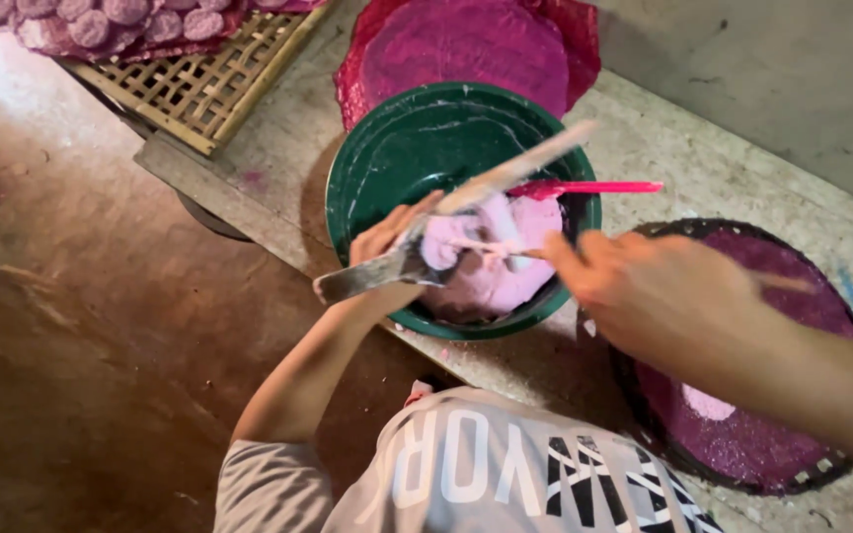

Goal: The person scoops pink dough from a green bucket using a pink spatula and loads it into a wooden press. They then press the dough into a circular mold on a purple tray, releasing round discs. The process is repeated to form multiple discs.

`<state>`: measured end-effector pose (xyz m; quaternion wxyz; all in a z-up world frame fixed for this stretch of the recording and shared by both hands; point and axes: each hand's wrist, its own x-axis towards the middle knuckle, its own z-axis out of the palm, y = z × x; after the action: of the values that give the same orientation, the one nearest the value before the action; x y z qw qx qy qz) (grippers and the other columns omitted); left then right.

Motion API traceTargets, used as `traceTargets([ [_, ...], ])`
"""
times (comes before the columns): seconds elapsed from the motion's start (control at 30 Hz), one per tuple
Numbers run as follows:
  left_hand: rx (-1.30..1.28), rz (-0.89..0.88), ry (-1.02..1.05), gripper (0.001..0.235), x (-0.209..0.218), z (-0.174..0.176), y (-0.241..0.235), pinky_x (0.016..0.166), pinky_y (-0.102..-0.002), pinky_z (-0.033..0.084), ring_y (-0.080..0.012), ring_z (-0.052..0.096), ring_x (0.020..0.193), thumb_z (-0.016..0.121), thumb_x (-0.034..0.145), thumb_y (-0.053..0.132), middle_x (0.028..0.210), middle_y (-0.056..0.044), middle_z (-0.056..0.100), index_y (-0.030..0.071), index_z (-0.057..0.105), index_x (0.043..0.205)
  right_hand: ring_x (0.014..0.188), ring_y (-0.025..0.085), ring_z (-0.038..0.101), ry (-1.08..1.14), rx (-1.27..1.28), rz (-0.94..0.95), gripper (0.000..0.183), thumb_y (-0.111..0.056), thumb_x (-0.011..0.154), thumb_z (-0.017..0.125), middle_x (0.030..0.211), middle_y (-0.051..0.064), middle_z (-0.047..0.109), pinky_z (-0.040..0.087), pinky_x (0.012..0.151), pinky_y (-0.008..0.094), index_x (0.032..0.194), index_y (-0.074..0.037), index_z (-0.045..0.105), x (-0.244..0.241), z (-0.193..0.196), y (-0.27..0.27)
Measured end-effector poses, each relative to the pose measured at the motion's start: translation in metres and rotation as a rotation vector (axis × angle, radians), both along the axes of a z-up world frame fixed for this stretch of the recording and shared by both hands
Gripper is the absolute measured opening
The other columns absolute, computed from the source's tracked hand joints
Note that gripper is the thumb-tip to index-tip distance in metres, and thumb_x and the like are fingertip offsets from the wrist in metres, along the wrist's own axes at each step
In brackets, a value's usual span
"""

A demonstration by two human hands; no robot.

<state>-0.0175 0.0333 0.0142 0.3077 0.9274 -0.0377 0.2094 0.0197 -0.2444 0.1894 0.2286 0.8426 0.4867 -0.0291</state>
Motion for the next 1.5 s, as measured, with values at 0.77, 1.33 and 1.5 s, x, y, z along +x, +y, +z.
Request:
traceTargets([
  [0.77, -0.073, -0.090, -0.284, 0.069, 0.009, 0.017, -0.025, 0.087, -0.041, 0.058, -0.0333, 0.069, 0.102, 0.081, 0.084, 0.027, 0.121, -0.013, 0.069, 0.012, 0.055, 0.147, 0.070, 0.027, 0.074, 0.080, 0.100, 0.008, 0.030, -0.014, 0.093, 0.053, 0.087, 0.011, 0.070, 0.059, 0.052, 0.039, 0.121, -0.005, 0.060, 0.001, -0.005, 0.043],
  [1.33, 0.162, 0.342, -0.291, 0.053, 0.027, 0.004, -0.007, 0.084, -0.043, 0.057, -0.0365, 0.067, 0.106, 0.074, 0.087, 0.026, 0.141, -0.019, 0.059, 0.008, 0.058, 0.134, 0.096, 0.029, 0.072, 0.713, 1.158, -0.169, 0.073, 0.003, 0.081, 0.069, 0.124, 0.024, 0.068, 0.057, 0.084, 0.037, 0.151, -0.008, 0.049, -0.002, -0.095, 0.051],
  [1.5, 0.230, 0.416, -0.347, 0.049, 0.025, 0.006, 0.010, 0.084, -0.044, 0.057, -0.0368, 0.066, 0.108, 0.075, 0.089, 0.028, 0.149, -0.021, 0.055, 0.007, 0.058, 0.130, 0.085, 0.022, 0.075, 0.869, 1.075, -0.246, 0.055, 0.002, 0.094, 0.058, 0.100, 0.025, 0.073, 0.057, 0.076, 0.034, 0.148, -0.008, 0.053, -0.003, -0.138, 0.022],
])
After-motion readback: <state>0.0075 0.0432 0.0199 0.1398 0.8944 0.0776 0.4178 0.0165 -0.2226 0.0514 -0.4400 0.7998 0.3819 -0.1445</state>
